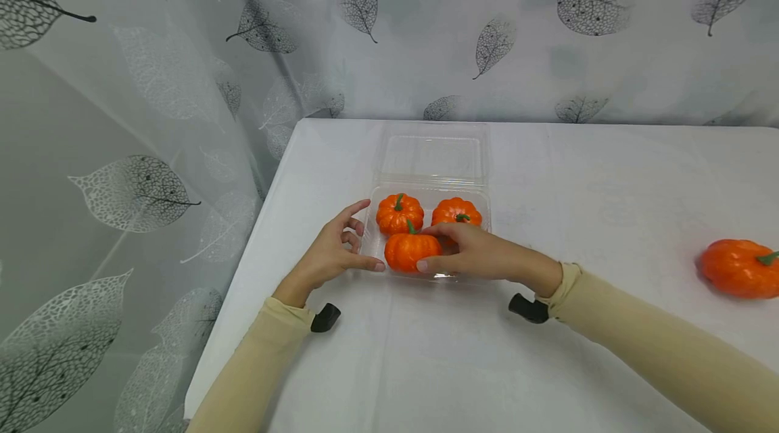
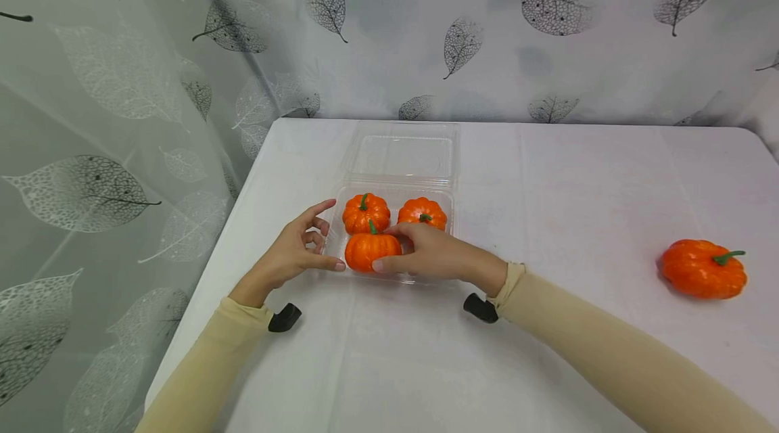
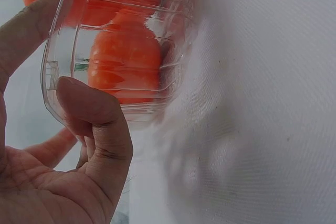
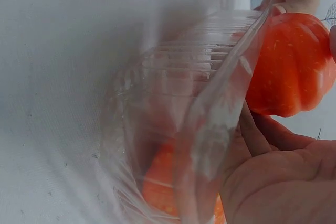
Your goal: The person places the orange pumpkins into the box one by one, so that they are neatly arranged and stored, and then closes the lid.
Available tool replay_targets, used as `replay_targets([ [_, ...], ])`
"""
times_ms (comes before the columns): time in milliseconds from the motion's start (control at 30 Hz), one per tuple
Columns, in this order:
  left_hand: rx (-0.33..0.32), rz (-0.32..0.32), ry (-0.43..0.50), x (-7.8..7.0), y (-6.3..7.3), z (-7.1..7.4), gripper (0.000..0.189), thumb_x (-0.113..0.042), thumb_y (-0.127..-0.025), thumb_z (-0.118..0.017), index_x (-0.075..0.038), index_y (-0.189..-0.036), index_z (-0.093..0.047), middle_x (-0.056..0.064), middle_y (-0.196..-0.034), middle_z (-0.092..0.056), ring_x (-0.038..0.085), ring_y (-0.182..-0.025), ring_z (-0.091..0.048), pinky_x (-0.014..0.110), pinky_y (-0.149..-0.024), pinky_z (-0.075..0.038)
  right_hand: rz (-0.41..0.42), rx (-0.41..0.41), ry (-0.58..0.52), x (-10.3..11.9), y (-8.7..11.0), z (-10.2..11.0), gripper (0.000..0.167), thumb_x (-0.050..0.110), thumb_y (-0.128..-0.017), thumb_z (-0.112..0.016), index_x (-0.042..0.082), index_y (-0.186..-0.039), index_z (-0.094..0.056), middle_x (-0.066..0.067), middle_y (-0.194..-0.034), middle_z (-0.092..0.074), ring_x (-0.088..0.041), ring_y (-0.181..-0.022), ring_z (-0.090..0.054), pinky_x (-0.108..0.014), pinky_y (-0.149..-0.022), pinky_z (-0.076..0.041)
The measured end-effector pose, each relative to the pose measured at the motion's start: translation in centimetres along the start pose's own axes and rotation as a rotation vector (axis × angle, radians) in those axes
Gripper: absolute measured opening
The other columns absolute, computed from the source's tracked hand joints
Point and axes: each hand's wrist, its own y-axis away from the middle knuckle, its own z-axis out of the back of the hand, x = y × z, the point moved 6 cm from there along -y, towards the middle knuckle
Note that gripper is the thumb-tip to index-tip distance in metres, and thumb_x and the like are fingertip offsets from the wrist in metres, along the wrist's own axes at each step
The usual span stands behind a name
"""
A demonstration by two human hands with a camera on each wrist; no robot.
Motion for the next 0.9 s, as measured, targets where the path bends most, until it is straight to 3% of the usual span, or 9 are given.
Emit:
replay_targets([
  [400,0.002,-0.001,-0.003,-0.07,0.11,0.07,0.112,-0.008,-0.066,-0.096,-0.02,-0.158,-0.034,0.019,-0.114,-0.045,0.022,-0.074,-0.046,0.024,-0.057,-0.039,0.013,0.05,-0.071,0.02,-0.12,-0.51,0.073,0.045,-0.095,-0.07,0.007,-0.151,-0.044,-0.005,-0.142,-0.053,-0.025,-0.129,-0.049,-0.046,-0.107,-0.042],
  [900,-0.004,0.001,-0.003,-0.1,0.03,0.11,0.11,-0.001,-0.067,-0.093,-0.018,-0.158,-0.035,0.019,-0.115,-0.047,0.021,-0.075,-0.046,0.024,-0.057,-0.04,-0.019,0.074,-0.092,-0.53,-0.32,-0.81,0.07,0.044,-0.098,-0.064,0.008,-0.154,-0.04,-0.006,-0.142,-0.053,-0.025,-0.129,-0.049,-0.045,-0.106,-0.043],
])
